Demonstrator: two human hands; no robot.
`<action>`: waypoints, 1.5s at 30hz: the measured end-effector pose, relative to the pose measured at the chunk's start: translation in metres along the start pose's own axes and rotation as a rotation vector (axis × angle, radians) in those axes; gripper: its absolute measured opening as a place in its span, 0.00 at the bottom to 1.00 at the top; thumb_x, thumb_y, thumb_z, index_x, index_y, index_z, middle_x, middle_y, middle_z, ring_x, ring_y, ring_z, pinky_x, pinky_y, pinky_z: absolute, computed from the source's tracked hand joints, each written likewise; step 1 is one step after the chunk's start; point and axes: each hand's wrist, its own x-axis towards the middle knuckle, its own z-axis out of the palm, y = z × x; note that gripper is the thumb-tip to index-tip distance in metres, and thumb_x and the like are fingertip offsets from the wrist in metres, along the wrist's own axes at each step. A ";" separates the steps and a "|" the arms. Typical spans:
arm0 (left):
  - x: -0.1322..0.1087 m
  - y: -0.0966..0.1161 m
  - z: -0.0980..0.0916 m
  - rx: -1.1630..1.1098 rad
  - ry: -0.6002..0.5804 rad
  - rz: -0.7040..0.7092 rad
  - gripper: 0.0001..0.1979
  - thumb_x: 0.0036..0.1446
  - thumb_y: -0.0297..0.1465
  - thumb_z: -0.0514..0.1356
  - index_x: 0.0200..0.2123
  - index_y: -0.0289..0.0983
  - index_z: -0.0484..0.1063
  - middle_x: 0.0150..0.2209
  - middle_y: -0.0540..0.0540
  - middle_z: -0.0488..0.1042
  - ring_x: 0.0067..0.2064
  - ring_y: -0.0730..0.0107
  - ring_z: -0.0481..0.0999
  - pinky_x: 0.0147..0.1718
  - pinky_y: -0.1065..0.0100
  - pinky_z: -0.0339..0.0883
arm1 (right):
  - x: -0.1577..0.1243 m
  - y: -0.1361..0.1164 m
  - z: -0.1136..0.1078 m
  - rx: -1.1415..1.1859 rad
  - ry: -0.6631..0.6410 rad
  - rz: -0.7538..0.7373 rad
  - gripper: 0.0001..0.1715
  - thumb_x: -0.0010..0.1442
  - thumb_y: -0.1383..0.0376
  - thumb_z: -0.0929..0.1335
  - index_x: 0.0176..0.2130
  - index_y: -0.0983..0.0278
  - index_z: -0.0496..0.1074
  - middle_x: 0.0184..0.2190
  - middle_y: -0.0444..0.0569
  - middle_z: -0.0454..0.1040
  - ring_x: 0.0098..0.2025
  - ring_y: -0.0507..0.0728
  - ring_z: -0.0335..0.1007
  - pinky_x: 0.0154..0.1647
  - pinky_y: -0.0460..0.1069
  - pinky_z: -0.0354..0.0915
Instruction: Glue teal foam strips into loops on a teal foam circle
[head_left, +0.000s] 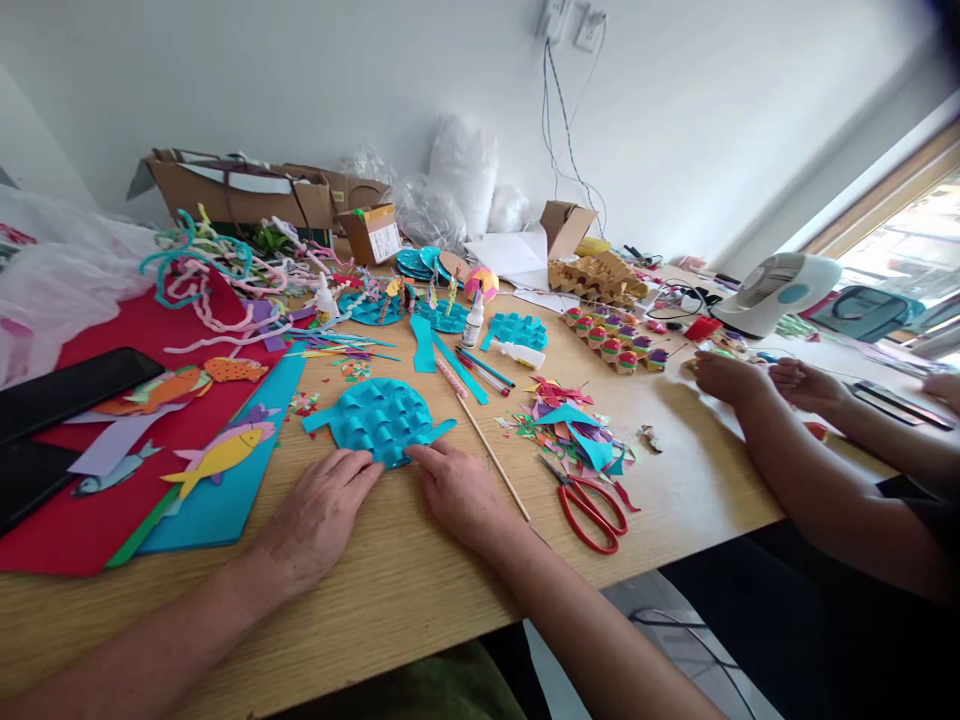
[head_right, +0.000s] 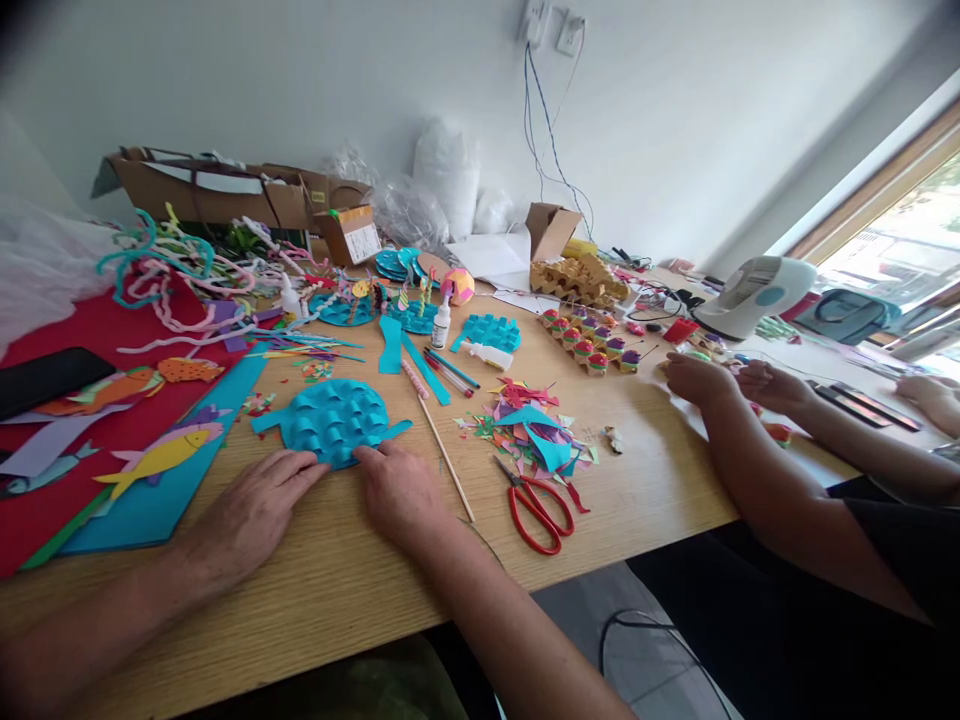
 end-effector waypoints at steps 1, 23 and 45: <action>0.000 0.000 0.000 0.001 0.002 0.000 0.22 0.51 0.15 0.45 0.46 0.32 0.70 0.41 0.41 0.72 0.42 0.61 0.69 0.40 0.61 0.69 | 0.000 0.000 0.000 -0.010 -0.005 0.000 0.22 0.59 0.71 0.57 0.48 0.58 0.69 0.43 0.48 0.73 0.39 0.56 0.71 0.33 0.46 0.59; -0.002 -0.002 0.000 -0.026 -0.034 0.005 0.23 0.51 0.15 0.45 0.47 0.32 0.69 0.42 0.41 0.72 0.43 0.61 0.69 0.41 0.59 0.69 | -0.001 0.000 0.001 0.001 -0.002 0.023 0.22 0.59 0.71 0.57 0.50 0.60 0.67 0.42 0.49 0.73 0.39 0.56 0.71 0.35 0.46 0.60; -0.005 -0.001 0.004 -0.033 -0.015 -0.042 0.24 0.52 0.16 0.43 0.47 0.35 0.70 0.44 0.41 0.73 0.45 0.60 0.69 0.42 0.58 0.68 | -0.004 -0.006 -0.024 -0.008 -0.067 0.059 0.18 0.60 0.70 0.58 0.45 0.58 0.71 0.37 0.49 0.75 0.38 0.54 0.71 0.35 0.45 0.59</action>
